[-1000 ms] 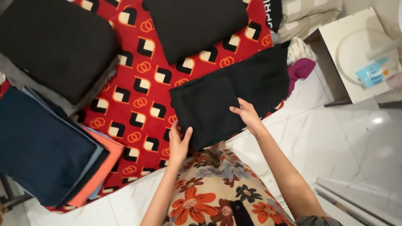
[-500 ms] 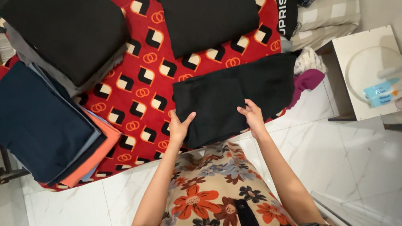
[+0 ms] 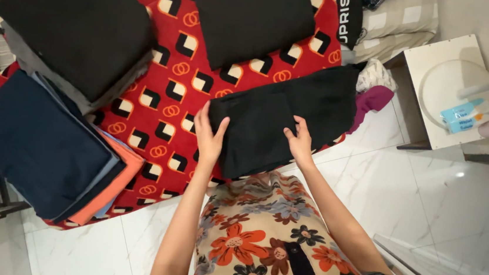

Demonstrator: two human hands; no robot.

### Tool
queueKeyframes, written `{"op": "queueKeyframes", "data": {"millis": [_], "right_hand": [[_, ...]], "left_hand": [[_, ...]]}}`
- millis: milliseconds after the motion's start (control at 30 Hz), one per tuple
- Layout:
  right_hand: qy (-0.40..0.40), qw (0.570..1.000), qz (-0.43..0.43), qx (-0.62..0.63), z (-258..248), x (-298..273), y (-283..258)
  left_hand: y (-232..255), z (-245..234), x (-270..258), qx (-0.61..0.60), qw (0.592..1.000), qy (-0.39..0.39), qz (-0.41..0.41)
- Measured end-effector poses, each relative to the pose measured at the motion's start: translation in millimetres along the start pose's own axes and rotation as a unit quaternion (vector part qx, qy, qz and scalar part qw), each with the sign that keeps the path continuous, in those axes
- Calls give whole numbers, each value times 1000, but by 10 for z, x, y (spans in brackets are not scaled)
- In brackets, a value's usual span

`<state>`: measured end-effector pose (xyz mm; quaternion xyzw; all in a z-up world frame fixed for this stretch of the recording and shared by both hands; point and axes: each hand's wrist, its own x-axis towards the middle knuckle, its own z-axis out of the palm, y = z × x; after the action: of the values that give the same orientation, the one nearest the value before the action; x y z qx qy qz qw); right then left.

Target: Folding several pairs of pants and shirts and stacking them on a bed.

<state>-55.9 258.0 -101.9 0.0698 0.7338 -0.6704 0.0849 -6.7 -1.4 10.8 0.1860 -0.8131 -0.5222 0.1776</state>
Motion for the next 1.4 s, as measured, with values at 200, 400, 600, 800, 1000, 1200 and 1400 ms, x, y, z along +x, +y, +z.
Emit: {"op": "queueKeyframes", "data": {"millis": [200,400,600,800,1000,1200,1400], "right_hand": [[23,997,1,-70,4,-144,-144],[130,971,-95,-174,77,-534,-266],[206,937,-138,-247,221,-1110,-274],[-130,950,267,-93,640,-1482,-333],[-128,914,349,160,1142,-1707,-409],[-17,902,366,229,1546,-1868,-237],[75,906,329,256,1770,-1991,-122]], "left_hand": [[232,-73,408,168,965,-63,193],[92,-82,556,201,957,-109,181],[-39,-126,690,218,949,-151,170],[-118,-174,852,231,932,-194,203],[-333,-225,986,238,918,-225,222],[-348,-355,1106,226,906,-305,186],[-546,-297,1201,219,885,-337,236]]}}
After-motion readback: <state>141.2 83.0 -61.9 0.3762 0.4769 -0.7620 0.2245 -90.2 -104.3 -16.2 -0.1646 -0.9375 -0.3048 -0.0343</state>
